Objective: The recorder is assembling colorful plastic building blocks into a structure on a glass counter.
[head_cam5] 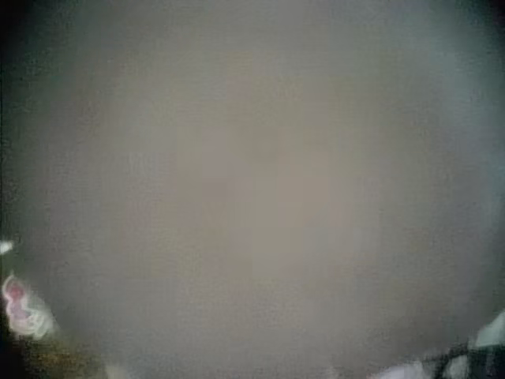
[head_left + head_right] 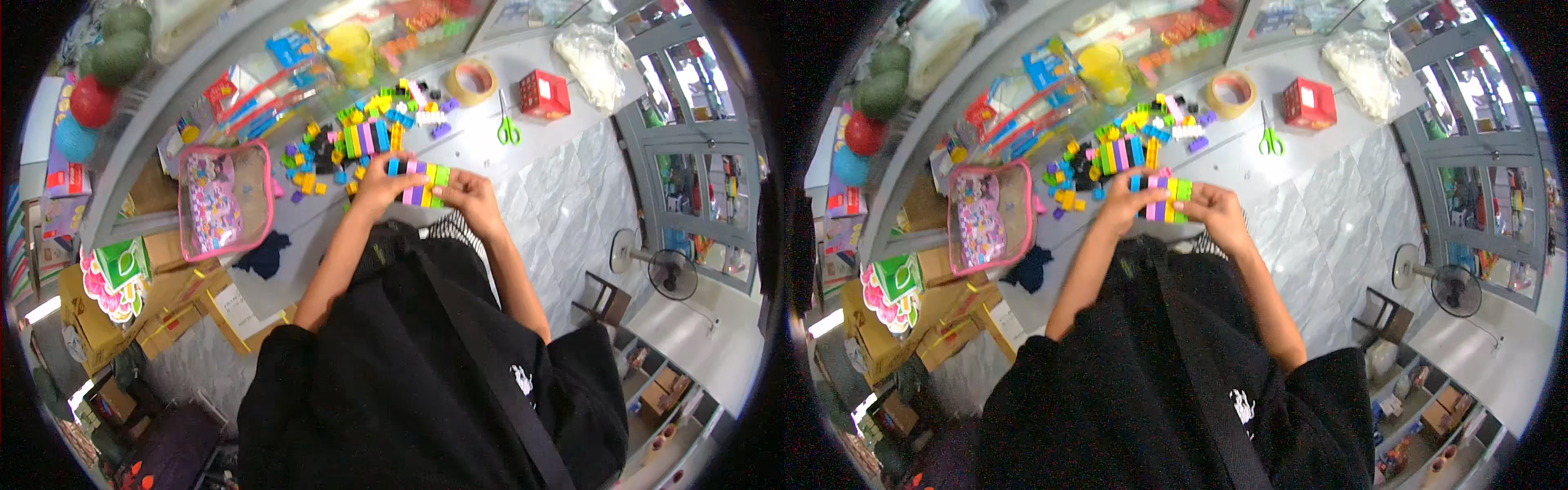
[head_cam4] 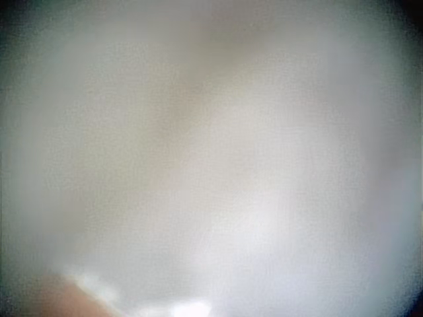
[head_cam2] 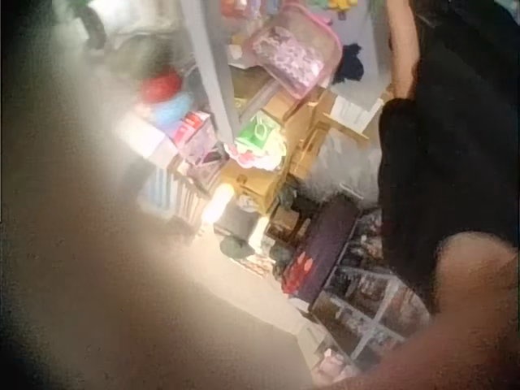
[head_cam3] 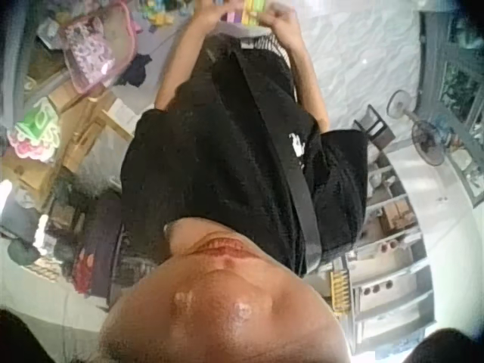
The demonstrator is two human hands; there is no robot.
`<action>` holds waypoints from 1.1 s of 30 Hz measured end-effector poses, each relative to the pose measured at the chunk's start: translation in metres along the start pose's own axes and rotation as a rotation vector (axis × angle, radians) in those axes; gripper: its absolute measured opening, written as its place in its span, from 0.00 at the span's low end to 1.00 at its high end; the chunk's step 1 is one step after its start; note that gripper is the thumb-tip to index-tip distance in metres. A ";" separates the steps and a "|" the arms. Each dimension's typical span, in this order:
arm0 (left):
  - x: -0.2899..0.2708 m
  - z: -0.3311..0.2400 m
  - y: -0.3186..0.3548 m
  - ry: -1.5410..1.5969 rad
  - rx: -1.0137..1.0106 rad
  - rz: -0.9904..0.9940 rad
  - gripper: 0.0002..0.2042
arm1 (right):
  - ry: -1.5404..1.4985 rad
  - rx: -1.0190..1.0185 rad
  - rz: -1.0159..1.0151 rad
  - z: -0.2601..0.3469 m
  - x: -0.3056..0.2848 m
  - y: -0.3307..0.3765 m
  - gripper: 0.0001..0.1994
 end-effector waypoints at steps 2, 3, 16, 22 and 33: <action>0.002 0.001 -0.002 0.030 -0.006 -0.015 0.19 | -0.061 -0.025 0.012 -0.002 -0.002 -0.003 0.12; 0.006 0.005 -0.003 0.163 -0.059 0.000 0.18 | -0.147 -0.018 0.045 -0.003 -0.003 -0.002 0.11; 0.037 -0.005 -0.049 -0.032 -0.143 -0.056 0.15 | 0.034 0.034 0.080 0.022 -0.058 -0.025 0.11; 0.051 -0.015 -0.054 0.170 -0.268 -0.058 0.16 | -0.162 0.094 0.256 0.030 -0.079 -0.037 0.10; 0.060 -0.016 -0.057 -0.010 -0.151 -0.136 0.13 | 0.168 0.078 0.356 0.040 -0.089 -0.062 0.19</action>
Point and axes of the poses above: each hand's wrist, its own y-axis away from the middle knuckle, its own x-axis out of the palm, z = x × y, the point moved 9 cm from there along -y, towards the middle knuckle, and after that the axes turned 14 degrees about z, right-handed, at the moved point
